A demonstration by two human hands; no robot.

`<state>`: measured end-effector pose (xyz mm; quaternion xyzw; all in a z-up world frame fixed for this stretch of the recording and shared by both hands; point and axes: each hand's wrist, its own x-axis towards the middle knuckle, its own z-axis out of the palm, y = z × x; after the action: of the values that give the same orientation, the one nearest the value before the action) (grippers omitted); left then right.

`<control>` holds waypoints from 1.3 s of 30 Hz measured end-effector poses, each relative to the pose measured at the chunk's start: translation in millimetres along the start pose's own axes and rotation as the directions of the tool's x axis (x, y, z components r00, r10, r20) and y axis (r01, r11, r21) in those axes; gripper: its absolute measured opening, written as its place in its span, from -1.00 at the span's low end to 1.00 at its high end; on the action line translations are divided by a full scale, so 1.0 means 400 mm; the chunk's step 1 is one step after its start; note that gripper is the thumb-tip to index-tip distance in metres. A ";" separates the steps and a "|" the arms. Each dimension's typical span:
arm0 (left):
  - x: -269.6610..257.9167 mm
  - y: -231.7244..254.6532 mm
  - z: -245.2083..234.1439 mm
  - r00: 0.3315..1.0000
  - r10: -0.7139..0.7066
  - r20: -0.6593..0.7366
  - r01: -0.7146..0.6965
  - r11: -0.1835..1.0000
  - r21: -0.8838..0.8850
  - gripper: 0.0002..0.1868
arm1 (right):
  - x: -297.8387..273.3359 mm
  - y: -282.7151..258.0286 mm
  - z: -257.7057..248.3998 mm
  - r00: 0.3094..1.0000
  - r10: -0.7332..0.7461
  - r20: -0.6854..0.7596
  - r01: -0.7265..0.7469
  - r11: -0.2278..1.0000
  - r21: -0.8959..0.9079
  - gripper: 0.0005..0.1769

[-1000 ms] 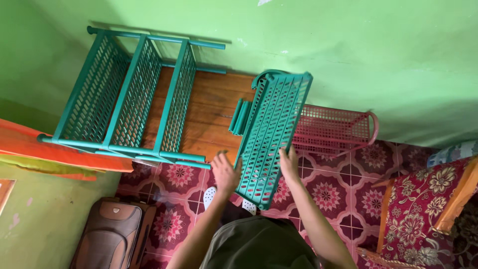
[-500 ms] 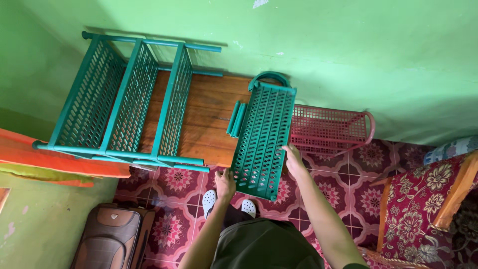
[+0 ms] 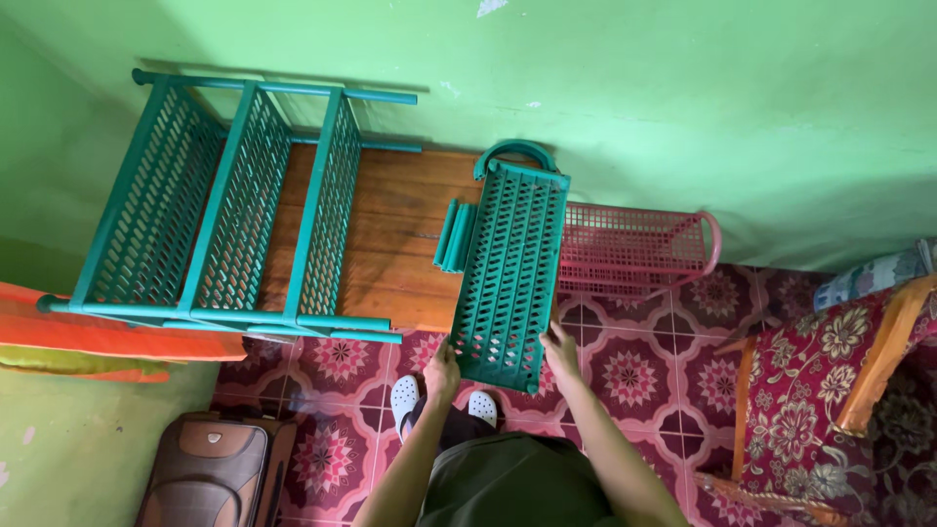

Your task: The person disassembles a green plastic shelving unit on a wooden table. They remove side panels and horizontal bars one by one, placing them on the table. The task continues with further removal of components until the frame is mostly dismantled.

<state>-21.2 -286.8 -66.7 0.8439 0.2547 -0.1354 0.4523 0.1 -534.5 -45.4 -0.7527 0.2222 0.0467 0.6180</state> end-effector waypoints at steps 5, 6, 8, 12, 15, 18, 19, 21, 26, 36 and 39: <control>0.015 0.002 0.006 0.999 0.047 -0.027 -0.047 0.999 -0.001 -0.52 | 0.022 0.002 -0.002 0.998 0.054 0.012 -0.048 0.947 -0.317 -0.36; 0.021 0.002 0.006 0.999 0.031 -0.012 -0.031 1.000 0.003 -0.51 | 0.024 0.001 0.000 0.998 0.067 -0.003 -0.064 0.946 -0.318 -0.37; 0.030 0.001 0.004 0.999 -0.026 0.037 0.024 0.999 0.038 -0.51 | 0.028 -0.001 0.004 0.996 0.090 -0.030 -0.095 0.943 -0.319 -0.40; 0.024 -0.002 -0.018 1.000 0.002 0.013 -0.003 0.999 0.050 -0.50 | 0.014 0.001 0.019 0.957 -0.275 -0.087 0.246 0.936 -0.252 -0.41; -0.007 0.014 -0.059 0.976 0.164 -0.143 -0.158 0.986 0.052 -0.59 | 0.004 -0.006 0.031 0.851 -0.475 -0.223 0.313 0.800 -0.512 -0.53; -0.045 0.062 -0.134 0.933 0.315 -0.172 -0.330 0.941 -0.069 -0.69 | -0.008 -0.019 0.060 0.845 -0.445 -0.297 0.318 0.864 -0.391 -0.71; -0.059 0.087 -0.165 0.945 0.311 -0.103 -0.322 0.939 -0.117 -0.68 | -0.007 -0.030 0.076 0.852 -0.432 -0.296 0.318 0.876 -0.362 -0.71; -0.088 0.140 -0.236 0.950 0.310 0.040 -0.295 0.933 -0.206 -0.64 | -0.005 -0.061 0.130 0.873 -0.417 -0.253 0.352 0.898 -0.265 -0.71; -0.147 0.223 -0.435 0.884 0.463 0.066 -0.415 0.842 -0.343 -0.63 | -0.060 -0.179 0.281 0.941 -0.334 -0.055 0.334 0.942 -0.018 -0.70; -0.055 0.131 -0.763 0.700 0.643 -0.312 -0.624 0.763 0.172 -0.57 | -0.250 -0.529 0.550 0.568 -0.782 0.256 0.822 0.521 -0.233 -0.81; 0.021 0.088 -0.843 0.607 0.746 -0.274 -0.673 0.666 0.321 -0.30 | -0.289 -0.581 0.618 0.494 -0.734 0.466 0.870 0.427 -0.248 -0.66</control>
<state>4.8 -19.8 140.7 0.9222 -0.0329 0.2003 0.3290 38.1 -235.6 148.7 -0.8706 -0.2783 -0.0980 0.3937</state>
